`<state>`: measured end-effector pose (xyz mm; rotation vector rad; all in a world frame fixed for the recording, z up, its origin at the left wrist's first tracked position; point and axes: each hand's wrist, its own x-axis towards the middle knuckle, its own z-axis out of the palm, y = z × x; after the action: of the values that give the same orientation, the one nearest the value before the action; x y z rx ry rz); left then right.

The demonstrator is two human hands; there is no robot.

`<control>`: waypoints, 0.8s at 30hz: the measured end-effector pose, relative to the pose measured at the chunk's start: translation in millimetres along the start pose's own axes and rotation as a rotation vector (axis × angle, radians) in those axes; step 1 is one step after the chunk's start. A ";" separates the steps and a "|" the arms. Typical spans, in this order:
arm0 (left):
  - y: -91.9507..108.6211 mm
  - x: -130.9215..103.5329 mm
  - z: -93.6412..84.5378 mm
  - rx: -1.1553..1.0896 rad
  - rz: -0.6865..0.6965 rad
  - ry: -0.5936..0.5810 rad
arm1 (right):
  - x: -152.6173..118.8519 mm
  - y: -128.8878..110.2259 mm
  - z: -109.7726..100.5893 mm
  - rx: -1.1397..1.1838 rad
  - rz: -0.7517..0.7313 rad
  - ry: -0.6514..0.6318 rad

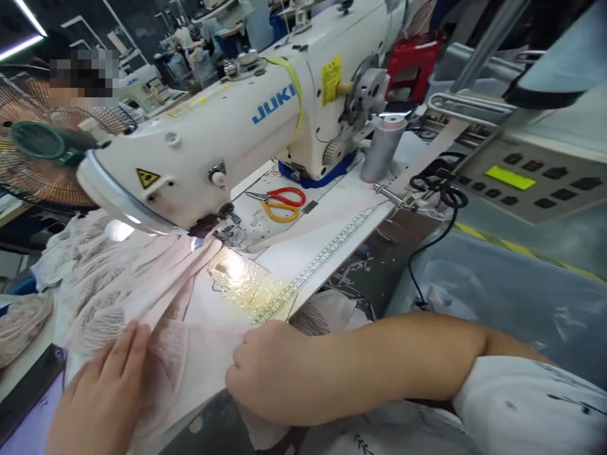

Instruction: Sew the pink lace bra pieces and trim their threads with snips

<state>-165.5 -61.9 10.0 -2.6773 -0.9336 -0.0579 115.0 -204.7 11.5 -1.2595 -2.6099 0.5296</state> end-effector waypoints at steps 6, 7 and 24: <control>-13.2 4.4 -63.6 -0.265 -0.535 -0.196 | -22.6 20.5 -46.0 0.022 0.002 -0.127; -14.7 13.5 -73.0 -0.361 -0.538 -0.308 | -21.4 28.3 -52.5 0.028 0.060 -0.130; 61.8 142.7 -9.4 -0.165 -0.233 -0.341 | 46.7 71.4 26.3 -0.569 0.433 0.385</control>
<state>-14.7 -24.8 21.7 -2.7651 -1.3981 0.2928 128.6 -133.2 -40.1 -1.8839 -2.2232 -0.4101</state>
